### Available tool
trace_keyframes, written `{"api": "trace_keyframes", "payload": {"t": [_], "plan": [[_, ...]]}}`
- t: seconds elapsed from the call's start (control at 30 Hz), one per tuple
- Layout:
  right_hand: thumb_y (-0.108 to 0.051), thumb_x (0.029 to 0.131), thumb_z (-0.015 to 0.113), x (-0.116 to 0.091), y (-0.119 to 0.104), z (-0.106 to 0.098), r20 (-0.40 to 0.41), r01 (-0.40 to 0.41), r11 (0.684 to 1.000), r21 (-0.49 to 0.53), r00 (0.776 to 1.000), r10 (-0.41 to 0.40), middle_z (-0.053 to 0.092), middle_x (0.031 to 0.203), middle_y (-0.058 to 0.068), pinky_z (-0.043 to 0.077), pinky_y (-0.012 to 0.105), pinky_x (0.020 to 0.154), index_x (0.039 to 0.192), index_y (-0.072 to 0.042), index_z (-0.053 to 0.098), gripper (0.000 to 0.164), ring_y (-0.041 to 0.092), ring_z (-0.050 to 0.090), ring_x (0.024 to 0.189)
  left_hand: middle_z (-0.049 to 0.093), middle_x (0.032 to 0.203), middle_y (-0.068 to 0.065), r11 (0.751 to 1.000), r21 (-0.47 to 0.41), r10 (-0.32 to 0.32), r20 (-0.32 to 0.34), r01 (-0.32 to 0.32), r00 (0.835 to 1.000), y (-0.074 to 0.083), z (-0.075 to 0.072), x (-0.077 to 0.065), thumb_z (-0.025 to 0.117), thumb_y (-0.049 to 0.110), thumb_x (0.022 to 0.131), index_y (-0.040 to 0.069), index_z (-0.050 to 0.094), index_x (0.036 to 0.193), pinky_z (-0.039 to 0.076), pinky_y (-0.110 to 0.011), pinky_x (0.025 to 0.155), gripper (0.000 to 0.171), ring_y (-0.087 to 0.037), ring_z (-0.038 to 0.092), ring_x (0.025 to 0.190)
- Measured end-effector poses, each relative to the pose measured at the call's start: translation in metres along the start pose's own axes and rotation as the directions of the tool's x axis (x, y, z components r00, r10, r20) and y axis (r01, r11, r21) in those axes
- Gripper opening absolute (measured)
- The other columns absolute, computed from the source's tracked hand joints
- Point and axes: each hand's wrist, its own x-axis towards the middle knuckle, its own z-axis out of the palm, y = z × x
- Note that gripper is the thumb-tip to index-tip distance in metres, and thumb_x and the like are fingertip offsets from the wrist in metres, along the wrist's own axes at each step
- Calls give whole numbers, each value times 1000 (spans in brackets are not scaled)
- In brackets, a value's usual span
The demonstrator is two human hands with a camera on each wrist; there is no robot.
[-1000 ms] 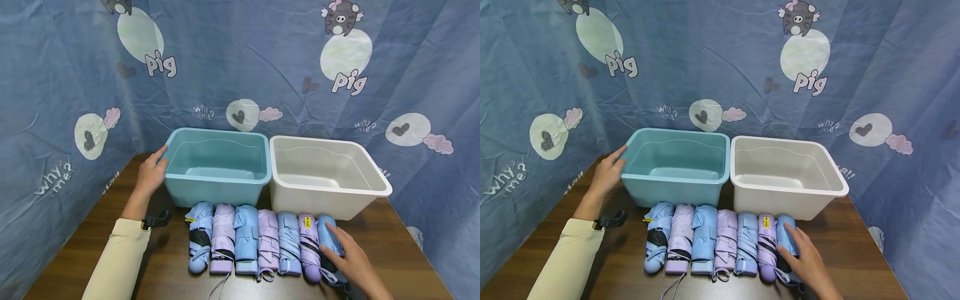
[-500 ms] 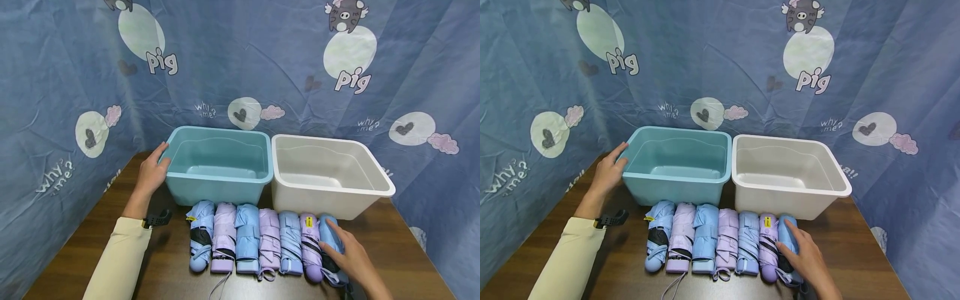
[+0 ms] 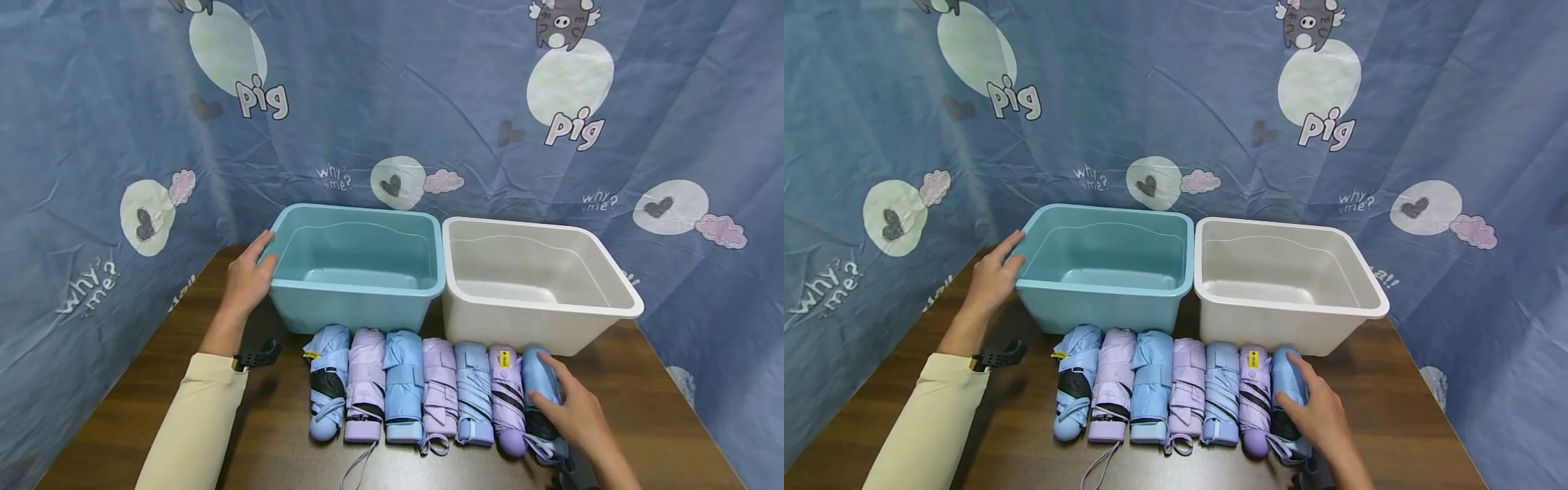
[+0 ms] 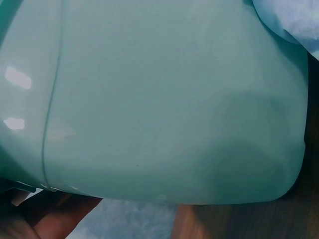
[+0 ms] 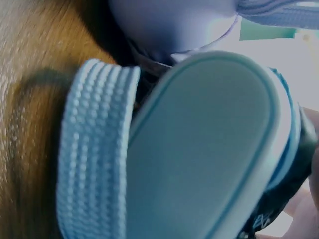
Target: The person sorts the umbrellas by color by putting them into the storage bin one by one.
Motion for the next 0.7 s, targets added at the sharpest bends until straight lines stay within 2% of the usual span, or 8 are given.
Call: {"api": "trace_keyframes", "payload": {"t": [0.1, 0.17, 0.37, 0.6, 0.7], "plan": [[-31, 86, 70, 1, 0, -1, 27, -45, 997, 56, 999, 44, 58, 118, 33, 49, 47, 71, 145, -20, 41, 68, 38, 64, 94, 33, 155, -4, 1000, -6, -6, -4, 6, 1000, -2, 0, 0, 40, 20, 96, 12, 40, 148, 23, -53, 111, 53, -33, 27, 142], [-29, 87, 70, 0, 0, -2, 31, -53, 994, 98, 998, 50, 53, 126, 35, 50, 50, 75, 146, -17, 40, 67, 42, 63, 101, 33, 155, -4, 1000, -11, -6, -8, 6, 1000, -2, 1, 0, 41, 19, 96, 12, 41, 148, 24, -53, 111, 53, -32, 27, 142], [-22, 88, 69, -4, 0, -4, 43, -89, 970, 228, 996, 81, 48, 130, 37, 51, 54, 80, 147, -14, 36, 68, 50, 56, 111, 34, 154, -4, 1000, -22, -7, -12, 6, 1000, 0, 2, 0, 41, 17, 95, 11, 42, 147, 23, -51, 112, 53, -30, 28, 142], [-15, 88, 68, -7, -5, -8, 0, -59, 929, 366, 998, 63, 47, 130, 36, 53, 48, 77, 148, -14, 36, 68, 51, 55, 113, 35, 154, -4, 999, -33, 4, -14, -4, 1000, 0, 1, 1, 41, 17, 95, 12, 41, 148, 24, -51, 112, 53, -29, 27, 142], [-15, 89, 68, -8, -8, -11, -11, -57, 920, 388, 998, 66, 46, 131, 35, 53, 47, 76, 149, -15, 34, 69, 51, 54, 114, 34, 154, -3, 1000, -28, 1, -12, -2, 1000, -1, 1, 1, 39, 17, 95, 13, 40, 148, 23, -52, 112, 53, -29, 27, 142]]}}
